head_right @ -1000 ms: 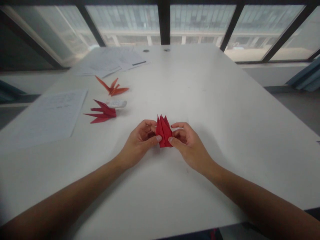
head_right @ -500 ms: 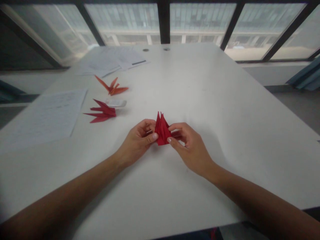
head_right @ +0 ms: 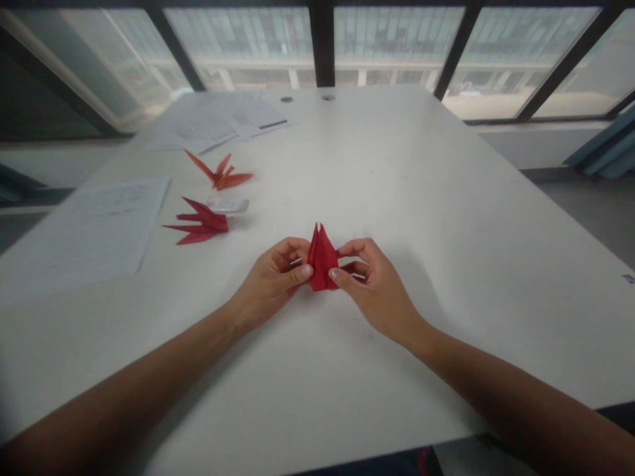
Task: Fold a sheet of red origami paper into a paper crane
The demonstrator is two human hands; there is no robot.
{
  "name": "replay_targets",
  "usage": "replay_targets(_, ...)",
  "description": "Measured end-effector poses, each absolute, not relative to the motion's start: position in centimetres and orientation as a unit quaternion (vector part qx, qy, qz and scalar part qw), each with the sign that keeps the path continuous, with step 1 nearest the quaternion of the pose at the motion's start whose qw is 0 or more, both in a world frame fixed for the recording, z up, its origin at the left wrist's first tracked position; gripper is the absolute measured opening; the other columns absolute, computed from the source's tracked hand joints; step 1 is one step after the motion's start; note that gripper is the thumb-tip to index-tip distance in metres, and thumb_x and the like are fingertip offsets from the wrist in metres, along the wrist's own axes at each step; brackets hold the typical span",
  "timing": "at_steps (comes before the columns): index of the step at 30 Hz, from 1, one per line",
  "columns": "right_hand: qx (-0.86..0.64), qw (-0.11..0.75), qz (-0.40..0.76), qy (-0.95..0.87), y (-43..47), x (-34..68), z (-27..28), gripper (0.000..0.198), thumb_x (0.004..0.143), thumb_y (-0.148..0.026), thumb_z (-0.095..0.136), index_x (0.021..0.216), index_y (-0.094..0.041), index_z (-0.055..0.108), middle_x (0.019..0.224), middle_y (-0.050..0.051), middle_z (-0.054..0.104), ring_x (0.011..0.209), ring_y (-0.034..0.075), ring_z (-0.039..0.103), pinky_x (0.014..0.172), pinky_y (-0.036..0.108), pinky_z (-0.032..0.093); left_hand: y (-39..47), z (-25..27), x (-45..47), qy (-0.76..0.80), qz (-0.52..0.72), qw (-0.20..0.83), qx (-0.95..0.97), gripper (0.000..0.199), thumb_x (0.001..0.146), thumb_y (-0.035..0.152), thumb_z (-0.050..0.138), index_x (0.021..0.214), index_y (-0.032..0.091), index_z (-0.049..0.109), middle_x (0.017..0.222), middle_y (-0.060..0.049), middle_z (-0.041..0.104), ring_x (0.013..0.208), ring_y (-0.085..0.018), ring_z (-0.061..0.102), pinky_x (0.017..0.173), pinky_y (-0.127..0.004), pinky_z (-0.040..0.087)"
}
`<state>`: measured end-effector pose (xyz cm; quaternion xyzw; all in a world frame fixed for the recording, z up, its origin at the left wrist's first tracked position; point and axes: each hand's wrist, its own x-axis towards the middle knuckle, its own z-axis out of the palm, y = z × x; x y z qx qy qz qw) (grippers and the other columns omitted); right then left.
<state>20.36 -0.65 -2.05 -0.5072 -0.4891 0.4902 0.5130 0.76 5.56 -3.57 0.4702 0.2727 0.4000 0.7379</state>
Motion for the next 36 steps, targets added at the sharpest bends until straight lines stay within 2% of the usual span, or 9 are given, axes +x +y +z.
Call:
replay_targets(8,-0.488,0.491,0.473,-0.546,-0.5,20.6,-2.1,0.016,0.095,-0.038,0.069,0.093,-0.025,0.060,0.118,0.005,0.065,0.099,0.020,0.066,0.089,0.038,0.058,5.5,-3.6,0.9,0.276,0.410,0.728,0.474,0.035,0.080,0.028,0.088,0.107,0.018,0.068,0.087,0.001,0.065,0.078,-0.012,0.064,0.076,-0.026,0.054)
replay_targets(13,-0.462,0.506,0.402,-0.608,-0.6,21.0,-2.1,0.014,0.099,-0.042,0.064,0.100,-0.028,0.059,0.129,0.008,0.054,0.115,0.023,0.060,0.094,0.040,0.058,5.3,-3.0,1.2,0.287,0.451,0.741,0.406,0.039,0.080,0.027,0.087,0.111,0.020,0.065,0.088,0.002,0.066,0.074,-0.010,0.063,0.073,-0.025,0.052)
replay_targets(17,-0.427,0.464,0.287,-0.721,-0.9,21.5,-2.1,0.002,0.100,-0.031,0.061,0.099,-0.030,0.061,0.135,0.009,0.052,0.122,0.026,0.056,0.101,0.047,0.055,5.2,-2.5,1.1,0.310,0.475,0.747,0.346,0.042,0.081,0.023,0.085,0.118,0.020,0.066,0.097,-0.001,0.070,0.081,-0.012,0.065,0.077,-0.026,0.054)
replay_targets(20,-0.403,0.410,0.228,-0.786,-1.2,21.6,-1.9,0.009,0.098,-0.021,0.061,0.098,-0.029,0.063,0.142,0.009,0.048,0.117,0.025,0.059,0.101,0.047,0.055,5.3,-2.4,1.0,0.313,0.464,0.754,0.343,0.039,0.084,0.025,0.082,0.120,0.020,0.067,0.105,-0.004,0.072,0.087,-0.016,0.068,0.079,-0.030,0.056)
replay_targets(25,-0.384,0.383,0.286,-0.790,-1.3,21.7,-1.2,0.017,0.096,-0.016,0.058,0.106,-0.027,0.067,0.134,0.010,0.056,0.126,0.028,0.058,0.107,0.048,0.050,5.1,-2.6,1.0,0.281,0.454,0.752,0.387,0.026,0.086,0.029,0.081,0.107,0.017,0.071,0.103,-0.006,0.074,0.086,-0.016,0.070,0.082,-0.031,0.057)
replay_targets(29,-0.431,0.416,0.335,-0.728,-1.1,21.4,-1.4,0.006,0.097,-0.027,0.065,0.103,-0.028,0.068,0.114,0.007,0.066,0.109,0.025,0.065,0.099,0.044,0.053,4.8,-2.8,1.1,0.296,0.447,0.755,0.377,0.026,0.080,0.030,0.088,0.096,0.018,0.071,0.090,-0.002,0.072,0.077,-0.012,0.067,0.078,-0.028,0.056)
replay_targets(31,-0.462,0.427,0.371,-0.683,-1.1,21.0,-1.8,0.012,0.095,-0.028,0.070,0.106,-0.028,0.067,0.110,0.005,0.068,0.101,0.023,0.067,0.094,0.043,0.056,4.8,-2.9,1.0,0.291,0.443,0.761,0.374,0.027,0.077,0.029,0.090,0.093,0.018,0.070,0.087,0.000,0.070,0.076,-0.012,0.066,0.076,-0.026,0.056)
replay_targets(36,-0.458,0.540,0.422,-0.567,-1.1,20.4,-2.5,0.032,0.089,-0.021,0.076,0.115,-0.031,0.060,0.104,0.001,0.071,0.097,0.021,0.070,0.091,0.041,0.059,4.8,-2.6,0.8,0.249,0.434,0.768,0.400,0.025,0.088,0.040,0.080,0.098,0.018,0.071,0.092,-0.003,0.066,0.087,-0.015,0.064,0.078,-0.031,0.059)
